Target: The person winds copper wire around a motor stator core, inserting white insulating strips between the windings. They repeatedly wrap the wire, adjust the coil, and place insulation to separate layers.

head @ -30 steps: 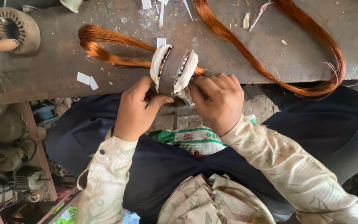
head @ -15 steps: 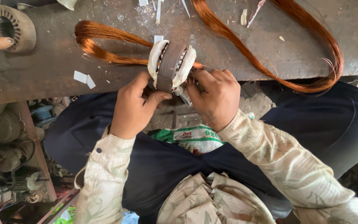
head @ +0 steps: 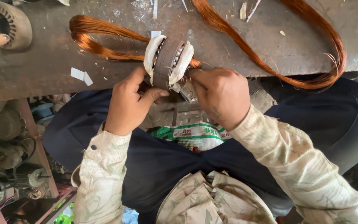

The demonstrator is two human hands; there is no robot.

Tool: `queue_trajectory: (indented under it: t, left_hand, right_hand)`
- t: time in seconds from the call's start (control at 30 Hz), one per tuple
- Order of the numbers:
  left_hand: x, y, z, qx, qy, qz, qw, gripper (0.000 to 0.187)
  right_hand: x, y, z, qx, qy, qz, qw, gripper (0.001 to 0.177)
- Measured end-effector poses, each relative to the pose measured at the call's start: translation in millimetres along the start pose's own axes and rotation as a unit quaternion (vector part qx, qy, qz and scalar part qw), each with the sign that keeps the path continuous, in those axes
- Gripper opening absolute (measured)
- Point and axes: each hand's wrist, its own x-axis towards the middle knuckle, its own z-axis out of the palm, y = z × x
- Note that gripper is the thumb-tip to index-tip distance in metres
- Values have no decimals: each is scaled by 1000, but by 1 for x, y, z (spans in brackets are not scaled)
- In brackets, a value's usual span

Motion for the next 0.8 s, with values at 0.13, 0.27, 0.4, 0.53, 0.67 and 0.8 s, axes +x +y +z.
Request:
queue_trajectory:
  t: [0.13, 0.27, 0.4, 0.53, 0.67, 0.8]
  left_hand:
    - [1, 3, 0, 33, 2, 7, 999, 34]
    - [1, 6, -2, 40, 0, 15, 999, 33]
    - [3, 8, -2, 40, -1, -8, 999, 32]
    - [3, 6, -2, 18, 1, 25, 1000, 32]
    - [0, 4, -2, 17, 2, 26, 1000, 33]
    - [2, 4, -4, 27, -10, 5, 1000, 34]
  right_hand:
    - [4, -1, 1, 14, 19, 20, 1000, 9]
    - [10, -5, 13, -23, 12, 93, 995, 17]
    - [8, 4, 16, -1, 46, 11, 999, 13]
    - [0, 18, 2, -26, 19, -93, 995, 10]
    - [-11, 14, 1, -51, -20, -66, 996, 27]
    - [-10, 10, 5, -12, -53, -26, 998, 29]
